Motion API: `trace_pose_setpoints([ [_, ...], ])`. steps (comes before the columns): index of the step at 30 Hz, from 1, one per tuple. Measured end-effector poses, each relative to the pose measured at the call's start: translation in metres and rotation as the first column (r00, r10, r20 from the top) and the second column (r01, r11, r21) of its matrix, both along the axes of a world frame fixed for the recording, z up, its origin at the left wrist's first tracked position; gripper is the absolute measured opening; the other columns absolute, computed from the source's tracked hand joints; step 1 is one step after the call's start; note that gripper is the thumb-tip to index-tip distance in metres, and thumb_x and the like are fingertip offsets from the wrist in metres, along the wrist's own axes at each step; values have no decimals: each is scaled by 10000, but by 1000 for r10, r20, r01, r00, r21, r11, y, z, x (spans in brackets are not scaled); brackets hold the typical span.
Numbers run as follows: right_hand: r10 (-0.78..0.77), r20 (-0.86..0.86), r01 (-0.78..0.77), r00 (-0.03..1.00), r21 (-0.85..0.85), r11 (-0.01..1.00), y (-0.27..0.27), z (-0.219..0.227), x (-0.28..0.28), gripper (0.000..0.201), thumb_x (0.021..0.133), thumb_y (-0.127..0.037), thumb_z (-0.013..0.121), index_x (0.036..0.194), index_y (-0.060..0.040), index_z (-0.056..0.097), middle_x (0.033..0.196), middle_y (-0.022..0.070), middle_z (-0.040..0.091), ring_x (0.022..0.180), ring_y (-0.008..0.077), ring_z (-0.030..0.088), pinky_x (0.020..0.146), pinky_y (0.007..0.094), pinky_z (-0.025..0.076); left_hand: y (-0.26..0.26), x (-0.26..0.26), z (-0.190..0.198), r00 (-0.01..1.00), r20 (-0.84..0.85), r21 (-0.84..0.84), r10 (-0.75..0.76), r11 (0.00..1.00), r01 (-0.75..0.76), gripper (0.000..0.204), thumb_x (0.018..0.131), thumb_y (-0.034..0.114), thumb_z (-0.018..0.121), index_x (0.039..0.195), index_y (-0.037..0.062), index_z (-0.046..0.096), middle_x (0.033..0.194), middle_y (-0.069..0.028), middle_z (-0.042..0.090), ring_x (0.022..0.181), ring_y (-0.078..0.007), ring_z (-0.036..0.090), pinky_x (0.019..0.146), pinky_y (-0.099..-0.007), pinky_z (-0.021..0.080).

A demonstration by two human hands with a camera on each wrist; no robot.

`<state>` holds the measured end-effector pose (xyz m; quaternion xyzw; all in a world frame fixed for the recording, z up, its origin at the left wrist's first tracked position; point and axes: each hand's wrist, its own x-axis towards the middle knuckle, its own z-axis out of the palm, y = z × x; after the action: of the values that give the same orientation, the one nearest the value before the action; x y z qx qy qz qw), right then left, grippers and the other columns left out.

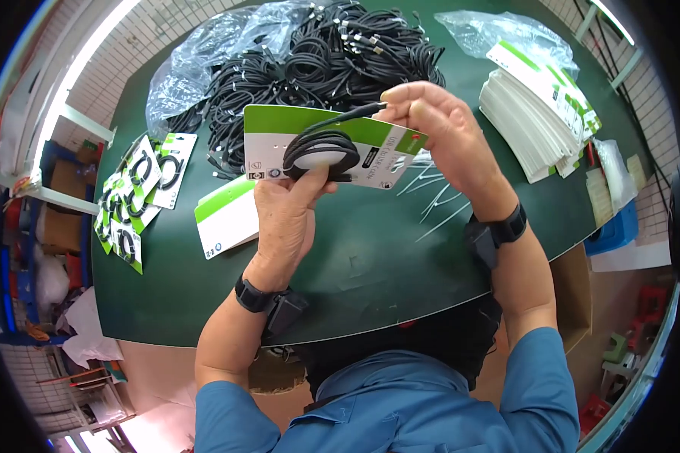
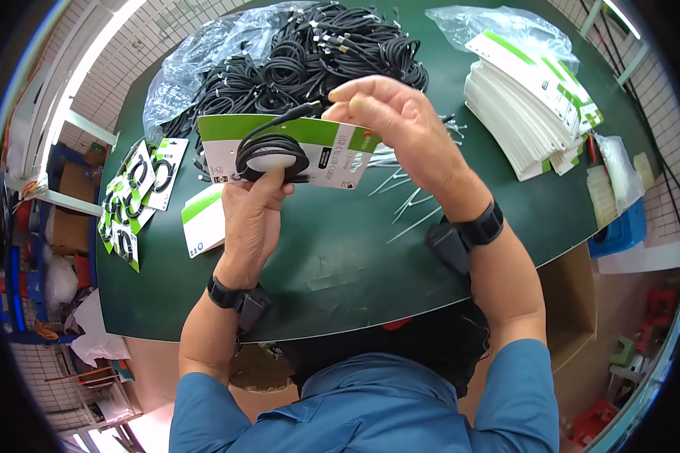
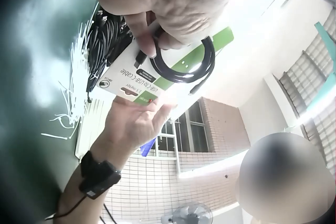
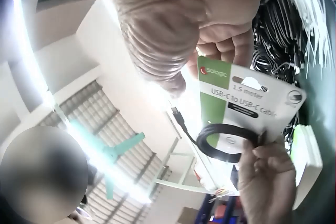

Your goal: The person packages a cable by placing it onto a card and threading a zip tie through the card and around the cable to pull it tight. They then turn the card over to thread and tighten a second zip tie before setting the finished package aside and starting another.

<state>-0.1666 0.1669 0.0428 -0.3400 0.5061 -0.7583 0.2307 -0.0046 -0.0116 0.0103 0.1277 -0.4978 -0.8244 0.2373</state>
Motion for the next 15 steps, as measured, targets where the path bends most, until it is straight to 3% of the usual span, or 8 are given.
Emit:
trace_pose_setpoints([
  [2,-33,-97,34,995,3,999,1,-1,4,246,970,-107,760,1184,7,721,1003,37,738,847,87,687,760,240,563,0,-1,-1,1000,-11,2,13,1000,-13,305,921,-5,791,1204,-35,680,1145,-106,739,985,-164,719,813,-315,615],
  [5,-79,-465,239,882,297,924,2,-2,11,264,963,-109,769,1199,3,728,958,27,743,864,83,685,757,247,566,-2,-3,-3,1000,-8,8,28,1000,-28,345,927,24,806,1242,-26,674,1184,-107,727,1002,-155,713,817,-318,616],
  [9,-109,-508,279,854,270,922,3,2,7,262,943,-97,779,1181,4,735,902,22,727,780,86,658,690,265,549,-4,-6,-5,988,-37,-69,151,986,-153,434,897,44,843,1287,-10,661,1242,-105,703,1032,-172,708,837,-369,615],
  [10,-108,-506,278,856,273,921,5,3,5,262,943,-97,779,1181,4,735,902,22,727,780,86,658,690,265,549,-8,-9,-4,963,-119,-204,241,944,-261,435,877,41,852,1270,-1,669,1248,-103,700,1025,-189,709,847,-380,610],
  [12,-17,-595,254,803,317,914,11,5,-2,242,929,-94,784,1138,15,727,867,36,712,731,98,635,660,280,531,-14,-15,-1,879,-308,-428,364,772,-470,438,839,36,870,1234,17,683,1261,-98,693,1011,-224,712,868,-404,599],
  [13,31,-633,243,774,341,908,13,6,-4,234,921,-92,786,1116,20,723,849,43,705,706,104,623,646,288,522,-17,-12,5,882,-300,-429,364,774,-465,438,839,36,870,1234,17,683,1261,-98,693,1011,-224,712,868,-404,599],
  [14,33,-624,241,780,349,906,13,7,-5,234,921,-92,786,1116,20,723,849,43,705,706,104,623,646,288,522,-20,-7,16,895,-311,-700,321,560,-444,443,811,39,879,1210,24,688,1226,-92,703,989,-244,713,867,-409,591],
  [15,79,-629,221,774,384,897,14,7,-5,221,915,-89,785,1091,24,713,840,53,698,709,107,619,646,293,516,-22,-2,27,912,-305,-884,273,275,-378,448,782,41,888,1186,30,693,1190,-86,714,967,-265,714,867,-414,584],
])
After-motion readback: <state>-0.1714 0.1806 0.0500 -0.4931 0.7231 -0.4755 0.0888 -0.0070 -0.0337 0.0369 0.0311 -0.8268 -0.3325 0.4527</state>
